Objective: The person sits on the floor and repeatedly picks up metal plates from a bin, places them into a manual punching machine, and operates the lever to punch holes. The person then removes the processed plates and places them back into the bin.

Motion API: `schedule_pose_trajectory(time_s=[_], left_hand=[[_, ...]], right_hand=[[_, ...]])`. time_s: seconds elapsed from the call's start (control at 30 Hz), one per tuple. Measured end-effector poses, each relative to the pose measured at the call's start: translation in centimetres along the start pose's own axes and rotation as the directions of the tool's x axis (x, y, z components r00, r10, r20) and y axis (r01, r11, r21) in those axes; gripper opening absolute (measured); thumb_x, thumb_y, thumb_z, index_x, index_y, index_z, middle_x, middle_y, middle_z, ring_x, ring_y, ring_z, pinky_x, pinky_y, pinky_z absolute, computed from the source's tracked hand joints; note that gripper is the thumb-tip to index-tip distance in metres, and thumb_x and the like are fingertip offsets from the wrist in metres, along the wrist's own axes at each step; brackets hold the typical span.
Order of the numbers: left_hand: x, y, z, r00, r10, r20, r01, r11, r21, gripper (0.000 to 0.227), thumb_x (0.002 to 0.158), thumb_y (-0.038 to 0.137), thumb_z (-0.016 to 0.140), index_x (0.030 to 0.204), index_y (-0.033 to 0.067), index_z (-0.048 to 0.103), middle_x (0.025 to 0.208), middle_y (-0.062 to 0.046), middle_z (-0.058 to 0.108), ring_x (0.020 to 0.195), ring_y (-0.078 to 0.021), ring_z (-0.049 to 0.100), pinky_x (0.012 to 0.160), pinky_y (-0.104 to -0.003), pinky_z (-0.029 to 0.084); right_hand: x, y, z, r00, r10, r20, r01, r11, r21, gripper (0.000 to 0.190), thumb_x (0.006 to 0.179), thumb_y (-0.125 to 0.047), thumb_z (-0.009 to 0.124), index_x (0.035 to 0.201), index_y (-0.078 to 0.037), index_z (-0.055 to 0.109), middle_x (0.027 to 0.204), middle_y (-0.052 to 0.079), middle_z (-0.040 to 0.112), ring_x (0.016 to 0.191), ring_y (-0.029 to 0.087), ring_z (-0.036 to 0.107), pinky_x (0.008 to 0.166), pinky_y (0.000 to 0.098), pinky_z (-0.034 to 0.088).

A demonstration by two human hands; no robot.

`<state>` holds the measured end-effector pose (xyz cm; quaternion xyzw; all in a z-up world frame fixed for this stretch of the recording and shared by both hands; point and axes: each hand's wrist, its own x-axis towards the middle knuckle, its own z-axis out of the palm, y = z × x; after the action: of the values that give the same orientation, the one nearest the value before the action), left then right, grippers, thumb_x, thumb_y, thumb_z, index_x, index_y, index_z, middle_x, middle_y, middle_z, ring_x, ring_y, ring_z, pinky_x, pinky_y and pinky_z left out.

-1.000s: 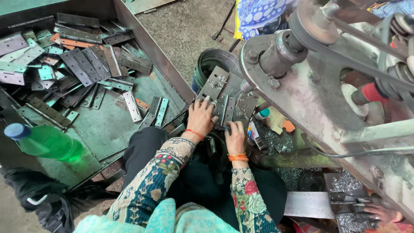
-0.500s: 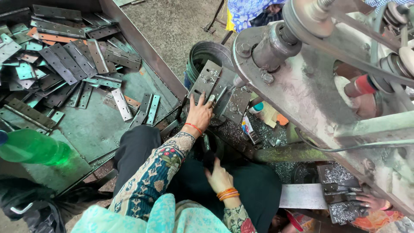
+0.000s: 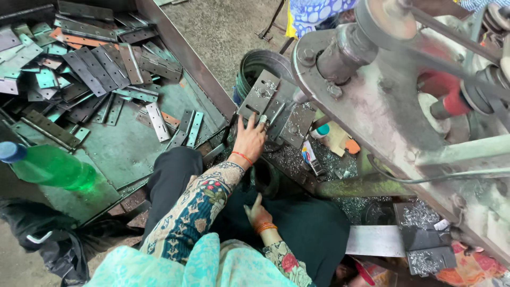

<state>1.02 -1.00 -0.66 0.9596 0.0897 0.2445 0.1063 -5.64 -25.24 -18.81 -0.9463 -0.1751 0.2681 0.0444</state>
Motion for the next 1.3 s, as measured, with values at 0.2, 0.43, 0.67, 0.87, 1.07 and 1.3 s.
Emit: schedule_pose_trajectory(time_s=[0.2,0.43,0.67,0.87,1.07,1.3], left_hand=[[1.0,-0.2,-0.1,1.0,0.001,-0.008,0.0,0.997,0.073,0.034,0.091,0.022,0.054,0.112,0.0064,0.075,0.139,-0.009,0.062,0.141,-0.0406,0.037,0.112,-0.074,0.02],[4.2,-0.2,2.0,0.996,-0.038,0.086,0.037,0.999,0.022,0.03,0.097,0.023,0.053,0.103,0.0079,0.078,0.135,-0.009,0.063,0.143,-0.0407,0.038,0.116,-0.073,0.022],[3.7,-0.9,2.6,1.0,-0.003,-0.019,0.003,1.0,0.011,0.031,0.092,0.023,0.055,0.106,0.0082,0.078,0.132,-0.008,0.065,0.141,-0.041,0.038,0.113,-0.073,0.023],[4.9,-0.8,3.5,1.0,-0.016,0.012,0.016,1.0,-0.008,0.029,0.094,0.023,0.055,0.105,0.0085,0.078,0.131,-0.007,0.065,0.141,-0.0401,0.039,0.113,-0.073,0.024],[7.3,0.1,5.1,0.994,-0.014,0.105,0.012,1.0,0.023,0.028,0.094,0.021,0.054,0.102,0.0103,0.078,0.131,-0.007,0.065,0.141,-0.0379,0.041,0.114,-0.07,0.026],[6.9,-0.6,5.3,0.998,0.007,0.058,-0.009,0.999,0.038,0.032,0.094,0.025,0.053,0.111,0.0107,0.076,0.124,-0.005,0.066,0.141,-0.04,0.038,0.112,-0.074,0.023]], right_hand=[[-2.6,-1.7,-6.0,0.998,-0.054,0.011,0.054,0.998,-0.026,0.086,0.094,-0.053,0.059,0.155,-0.006,0.021,0.102,0.028,0.072,0.095,0.048,0.069,0.082,0.0574,0.055],[-2.9,-0.1,-8.8,0.993,-0.116,-0.01,0.115,0.993,-0.018,0.074,0.099,-0.052,0.054,0.149,-0.003,0.032,0.102,0.029,0.074,0.097,0.046,0.071,0.083,0.0551,0.056],[-0.4,-1.3,-1.5,0.997,-0.063,0.039,0.06,0.995,0.076,0.087,0.098,-0.052,0.054,0.158,-0.004,0.013,0.105,0.03,0.071,0.098,0.048,0.069,0.085,0.0552,0.054],[-3.8,-1.0,-8.3,0.996,-0.09,0.017,0.09,0.996,-0.002,0.083,0.096,-0.049,0.056,0.155,-0.003,0.02,0.103,0.03,0.072,0.098,0.047,0.069,0.084,0.0549,0.055],[-3.0,-0.9,-10.0,0.994,-0.111,0.027,0.112,0.992,-0.062,0.079,0.1,-0.052,0.052,0.153,0.0,0.024,0.102,0.029,0.072,0.096,0.046,0.071,0.082,0.0542,0.056],[-0.3,-0.1,-1.7,0.991,-0.127,-0.04,0.13,0.989,0.071,0.085,0.098,-0.054,0.054,0.156,-0.007,0.015,0.097,0.028,0.072,0.09,0.048,0.069,0.077,0.0564,0.054]])
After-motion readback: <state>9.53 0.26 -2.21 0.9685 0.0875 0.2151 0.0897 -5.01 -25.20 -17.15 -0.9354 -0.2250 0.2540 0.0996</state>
